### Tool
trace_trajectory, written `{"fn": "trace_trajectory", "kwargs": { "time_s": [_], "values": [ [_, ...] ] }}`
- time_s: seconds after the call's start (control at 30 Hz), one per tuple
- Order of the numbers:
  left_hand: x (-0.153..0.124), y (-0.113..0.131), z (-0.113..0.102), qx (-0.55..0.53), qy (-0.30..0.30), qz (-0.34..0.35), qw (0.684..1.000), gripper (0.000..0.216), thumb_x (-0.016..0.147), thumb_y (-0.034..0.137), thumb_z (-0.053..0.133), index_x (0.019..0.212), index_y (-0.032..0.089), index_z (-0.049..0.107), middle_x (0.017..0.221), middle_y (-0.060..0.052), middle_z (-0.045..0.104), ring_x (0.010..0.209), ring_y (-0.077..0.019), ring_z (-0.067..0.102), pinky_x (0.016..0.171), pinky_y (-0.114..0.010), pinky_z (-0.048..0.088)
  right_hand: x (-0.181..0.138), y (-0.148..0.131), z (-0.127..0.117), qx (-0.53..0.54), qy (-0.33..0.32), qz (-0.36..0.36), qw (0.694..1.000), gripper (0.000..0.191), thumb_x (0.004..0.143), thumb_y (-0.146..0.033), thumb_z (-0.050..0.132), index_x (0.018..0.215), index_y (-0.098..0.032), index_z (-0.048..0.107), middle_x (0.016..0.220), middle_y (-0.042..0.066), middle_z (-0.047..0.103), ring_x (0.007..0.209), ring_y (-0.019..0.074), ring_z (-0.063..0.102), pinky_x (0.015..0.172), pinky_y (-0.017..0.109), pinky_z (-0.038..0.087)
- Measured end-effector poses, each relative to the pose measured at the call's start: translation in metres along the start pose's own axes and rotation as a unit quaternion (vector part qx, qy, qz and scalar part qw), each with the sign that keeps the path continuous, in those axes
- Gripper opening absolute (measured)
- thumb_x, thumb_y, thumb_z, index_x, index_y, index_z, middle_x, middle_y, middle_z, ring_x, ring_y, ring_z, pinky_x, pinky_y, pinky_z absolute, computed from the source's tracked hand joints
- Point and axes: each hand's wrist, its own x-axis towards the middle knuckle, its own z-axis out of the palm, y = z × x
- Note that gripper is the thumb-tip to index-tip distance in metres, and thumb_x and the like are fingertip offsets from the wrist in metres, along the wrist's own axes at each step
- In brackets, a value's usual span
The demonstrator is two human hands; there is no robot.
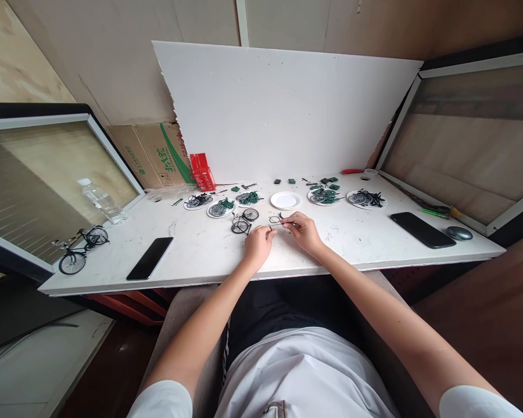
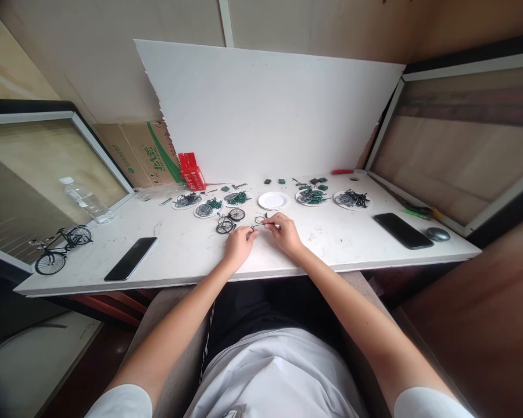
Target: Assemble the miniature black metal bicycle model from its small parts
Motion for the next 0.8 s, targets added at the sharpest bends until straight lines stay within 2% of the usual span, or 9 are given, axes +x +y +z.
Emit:
{"fn": "trace_trajectory", "kwargs": {
  "time_s": [0.8],
  "values": [
    [0.0001, -0.0001, 0.0013, -0.006, -0.007, -0.004, 1.000, 0.022, 0.097, 0.029, 0.060, 0.082, 0.019, 0.073, 0.089, -0.009, 0.074, 0.078, -0.0224, 0.063, 0.064, -0.028, 0.038, -0.0002, -0.0034, -0.0005, -0.025, -0.011, 0.002, 1.000, 0.036, 0.099, -0.055, 0.056, 0.102, -0.025, 0.077, 0.096, 0.010, 0.071, 0.085, 0.0246, 0.064, 0.065, 0.036, 0.049]
  ]
}}
